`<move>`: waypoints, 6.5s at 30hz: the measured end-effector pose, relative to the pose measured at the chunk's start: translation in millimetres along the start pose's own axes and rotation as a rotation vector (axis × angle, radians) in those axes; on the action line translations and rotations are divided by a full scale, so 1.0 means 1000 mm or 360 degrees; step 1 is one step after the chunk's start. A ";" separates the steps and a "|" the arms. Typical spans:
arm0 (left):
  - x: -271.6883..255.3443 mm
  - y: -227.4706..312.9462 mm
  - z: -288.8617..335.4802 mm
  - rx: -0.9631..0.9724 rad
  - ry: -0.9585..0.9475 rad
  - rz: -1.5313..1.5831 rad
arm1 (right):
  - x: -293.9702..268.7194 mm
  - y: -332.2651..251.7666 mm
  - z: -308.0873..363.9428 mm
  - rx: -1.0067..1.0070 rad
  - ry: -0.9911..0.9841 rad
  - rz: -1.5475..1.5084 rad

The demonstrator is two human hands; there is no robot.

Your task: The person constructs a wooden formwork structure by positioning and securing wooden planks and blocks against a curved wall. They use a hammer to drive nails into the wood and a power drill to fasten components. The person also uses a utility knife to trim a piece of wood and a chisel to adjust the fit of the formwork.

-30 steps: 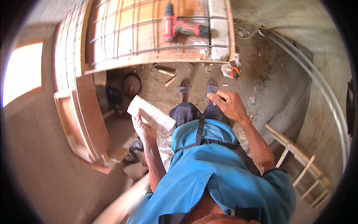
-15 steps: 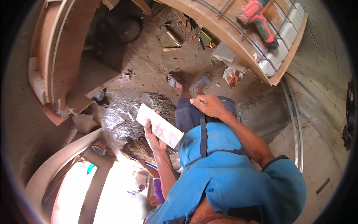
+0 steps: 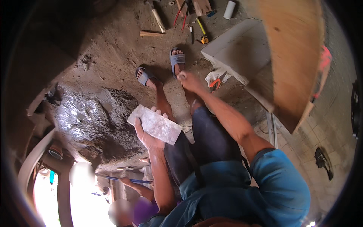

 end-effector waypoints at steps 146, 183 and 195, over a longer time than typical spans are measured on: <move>0.175 0.163 0.314 0.0115 -0.1309 -0.3556 | -0.163 -0.385 0.376 -0.1202 -0.1262 0.1557; 0.192 0.191 0.319 0.0987 -0.0867 -0.3426 | -0.180 -0.406 0.366 -0.1421 -0.0752 0.1516; 0.204 0.195 0.335 0.1345 -0.0678 -0.3565 | -0.182 -0.400 0.357 -0.1053 -0.0953 0.1423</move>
Point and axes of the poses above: each hand's wrist, its own z-axis away from the middle knuckle, its own x-axis out of the palm, y = z × x, the point moved 4 cm from there along -z, towards the middle knuckle, and after that the axes turned 4 degrees about y, right-handed, at the moved point
